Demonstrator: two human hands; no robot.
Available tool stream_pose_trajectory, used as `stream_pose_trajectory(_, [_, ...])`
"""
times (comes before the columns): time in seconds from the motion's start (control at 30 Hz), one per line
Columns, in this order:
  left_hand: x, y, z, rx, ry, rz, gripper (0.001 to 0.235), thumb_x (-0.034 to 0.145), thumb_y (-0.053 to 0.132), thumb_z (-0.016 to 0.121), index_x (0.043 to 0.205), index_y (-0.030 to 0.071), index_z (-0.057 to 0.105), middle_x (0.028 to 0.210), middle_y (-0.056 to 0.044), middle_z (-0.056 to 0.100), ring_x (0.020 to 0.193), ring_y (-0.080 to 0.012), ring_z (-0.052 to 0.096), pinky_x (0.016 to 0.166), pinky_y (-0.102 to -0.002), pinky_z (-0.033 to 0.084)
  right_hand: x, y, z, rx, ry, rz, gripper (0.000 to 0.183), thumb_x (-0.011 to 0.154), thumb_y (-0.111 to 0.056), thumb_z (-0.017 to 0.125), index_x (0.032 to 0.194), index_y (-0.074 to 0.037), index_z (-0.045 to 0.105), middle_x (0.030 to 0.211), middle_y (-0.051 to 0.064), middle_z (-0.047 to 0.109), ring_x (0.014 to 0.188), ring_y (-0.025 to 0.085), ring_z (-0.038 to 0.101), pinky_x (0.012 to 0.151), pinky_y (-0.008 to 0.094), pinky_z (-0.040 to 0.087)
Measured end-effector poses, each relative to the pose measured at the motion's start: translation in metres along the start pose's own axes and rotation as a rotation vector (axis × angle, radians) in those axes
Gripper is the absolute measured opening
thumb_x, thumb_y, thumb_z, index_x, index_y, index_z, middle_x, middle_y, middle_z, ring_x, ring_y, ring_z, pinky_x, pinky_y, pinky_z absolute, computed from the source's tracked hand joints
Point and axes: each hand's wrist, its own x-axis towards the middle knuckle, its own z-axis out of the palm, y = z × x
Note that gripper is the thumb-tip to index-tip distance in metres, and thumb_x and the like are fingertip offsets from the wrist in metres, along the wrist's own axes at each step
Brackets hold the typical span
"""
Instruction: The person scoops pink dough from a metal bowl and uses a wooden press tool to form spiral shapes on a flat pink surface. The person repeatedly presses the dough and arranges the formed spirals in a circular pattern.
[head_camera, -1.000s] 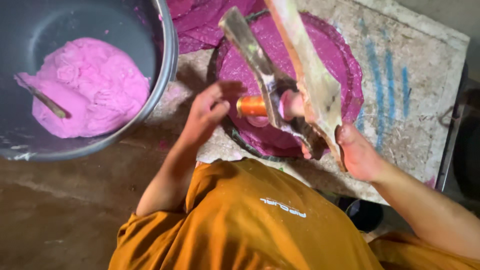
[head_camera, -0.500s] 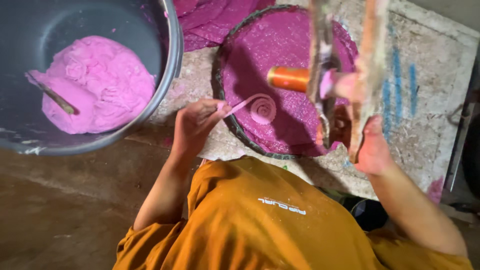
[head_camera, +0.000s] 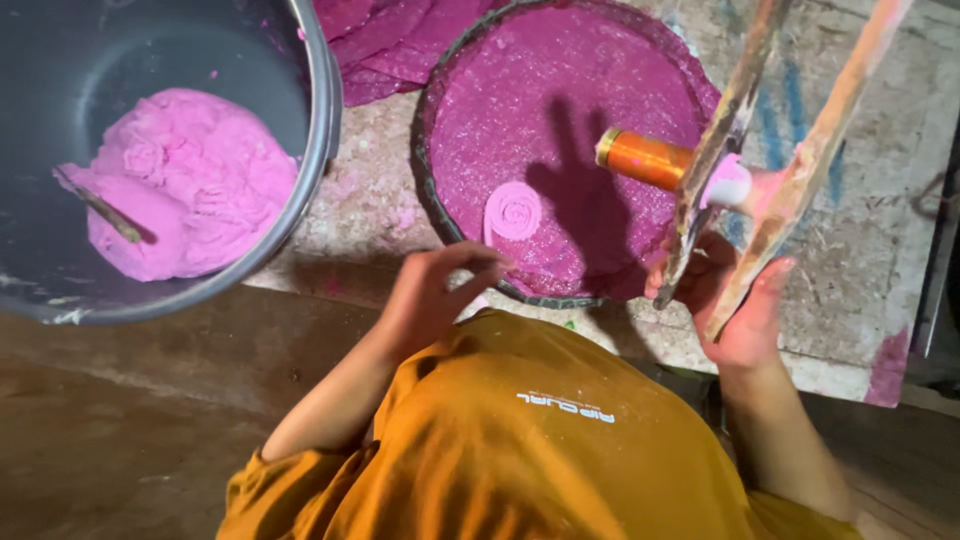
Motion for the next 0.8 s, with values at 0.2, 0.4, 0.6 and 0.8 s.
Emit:
stream_pose_trajectory(0.2, [0.042,-0.014,0.04,0.229,-0.192,0.095,0.019,0.096,0.027,0.07,0.105,0.011,0.076,0.099,-0.008,0.076,0.085,-0.0191,0.075,0.076,-0.032,0.058,-0.012,0.013,-0.004,0.043,0.044,0.008,0.107,0.085,-0.093,0.041,0.137,-0.001,0.053,0.118,0.017,0.062,0.102,0.031,0.06,0.092,0.048,0.048])
stream_pose_trajectory(0.4, [0.108,-0.042,0.068,0.257,-0.397,0.118,0.025,0.096,0.033,0.069,0.104,0.01,0.075,0.106,-0.007,0.075,0.091,-0.0228,0.072,0.081,-0.037,0.056,-0.028,0.026,-0.014,0.087,0.112,-0.012,0.104,0.088,-0.092,0.041,0.135,0.0,0.051,0.113,0.016,0.06,0.102,0.031,0.059,0.092,0.048,0.047])
stream_pose_trajectory(0.6, [0.148,-0.075,0.08,0.323,-0.493,-0.206,0.03,0.101,0.036,0.06,0.119,0.017,0.075,0.103,-0.011,0.075,0.093,-0.0299,0.067,0.087,-0.045,0.054,-0.039,0.042,-0.028,0.103,0.152,-0.058,0.103,0.092,-0.091,0.037,0.134,0.002,0.05,0.112,0.017,0.06,0.104,0.031,0.059,0.093,0.048,0.047])
stream_pose_trajectory(0.8, [0.171,-0.116,0.07,0.488,-0.274,0.269,0.024,0.091,0.014,0.062,0.106,0.015,0.081,0.11,-0.007,0.076,0.104,-0.0286,0.066,0.102,-0.046,0.046,-0.044,0.054,-0.037,0.119,0.227,-0.054,0.104,0.09,-0.09,0.035,0.14,0.001,0.049,0.12,0.017,0.061,0.106,0.032,0.06,0.094,0.05,0.049])
